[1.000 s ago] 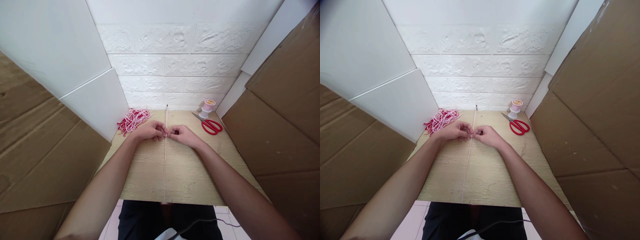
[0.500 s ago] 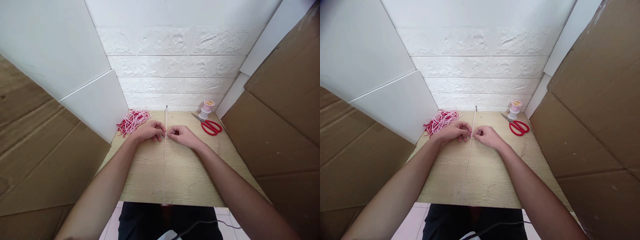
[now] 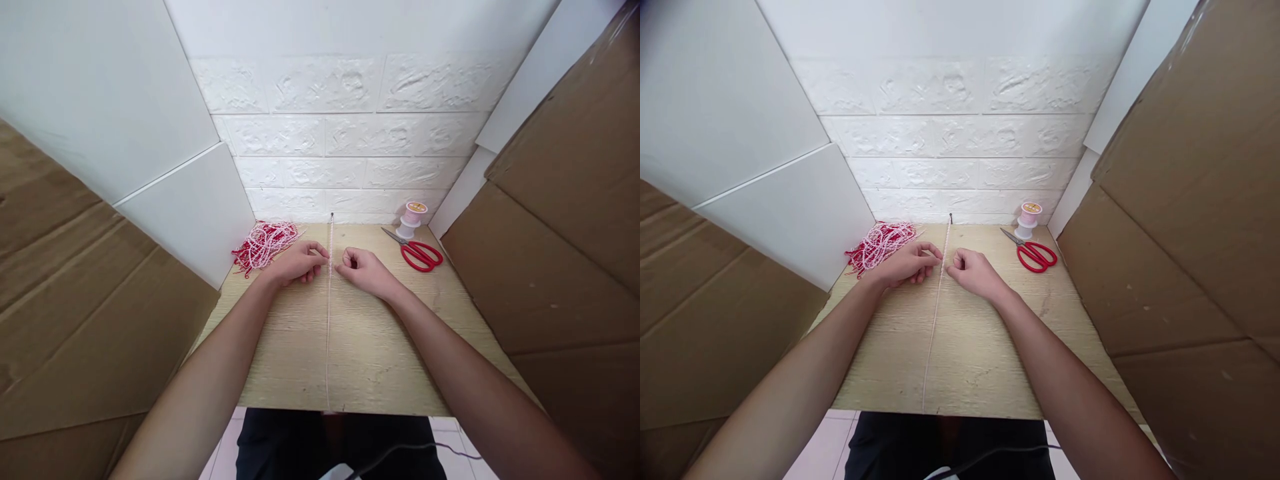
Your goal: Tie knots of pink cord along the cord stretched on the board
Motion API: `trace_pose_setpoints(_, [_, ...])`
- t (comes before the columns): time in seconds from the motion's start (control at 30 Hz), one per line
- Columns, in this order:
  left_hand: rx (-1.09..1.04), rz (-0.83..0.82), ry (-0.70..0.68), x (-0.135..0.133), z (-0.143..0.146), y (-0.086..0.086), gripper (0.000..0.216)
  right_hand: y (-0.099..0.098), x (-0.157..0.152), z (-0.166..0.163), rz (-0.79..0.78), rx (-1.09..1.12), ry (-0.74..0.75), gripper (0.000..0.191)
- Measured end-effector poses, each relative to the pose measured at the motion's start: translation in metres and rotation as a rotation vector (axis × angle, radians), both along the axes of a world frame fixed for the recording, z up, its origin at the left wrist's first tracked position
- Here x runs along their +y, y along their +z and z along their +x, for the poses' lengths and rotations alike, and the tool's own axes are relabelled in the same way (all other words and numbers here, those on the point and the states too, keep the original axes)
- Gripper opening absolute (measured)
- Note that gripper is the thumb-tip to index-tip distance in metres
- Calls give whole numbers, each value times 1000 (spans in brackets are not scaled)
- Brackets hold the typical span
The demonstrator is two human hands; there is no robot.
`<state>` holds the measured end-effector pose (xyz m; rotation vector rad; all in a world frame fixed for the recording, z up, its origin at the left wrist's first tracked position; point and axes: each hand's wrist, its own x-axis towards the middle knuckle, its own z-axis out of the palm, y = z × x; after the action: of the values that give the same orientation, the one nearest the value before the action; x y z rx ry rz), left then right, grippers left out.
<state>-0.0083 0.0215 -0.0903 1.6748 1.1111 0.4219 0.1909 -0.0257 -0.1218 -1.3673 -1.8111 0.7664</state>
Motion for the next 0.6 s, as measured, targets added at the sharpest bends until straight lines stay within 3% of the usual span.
trace_pose_setpoints(0.23, [-19,19,172,-2,3,-1,33,-4,3,0,69,-87,-47,34])
trace_pose_setpoints(0.37, [-290,220,496,3,9,4,45,-1,2,1,129,-69,-60,38])
trace_pose_setpoints(0.47, [-534,417,677,3,14,19,54,7,-1,2,251,-18,-106,41])
trace_pose_setpoints(0.6, [-701,547,694,-17,20,59,54,32,-10,2,495,117,-225,46])
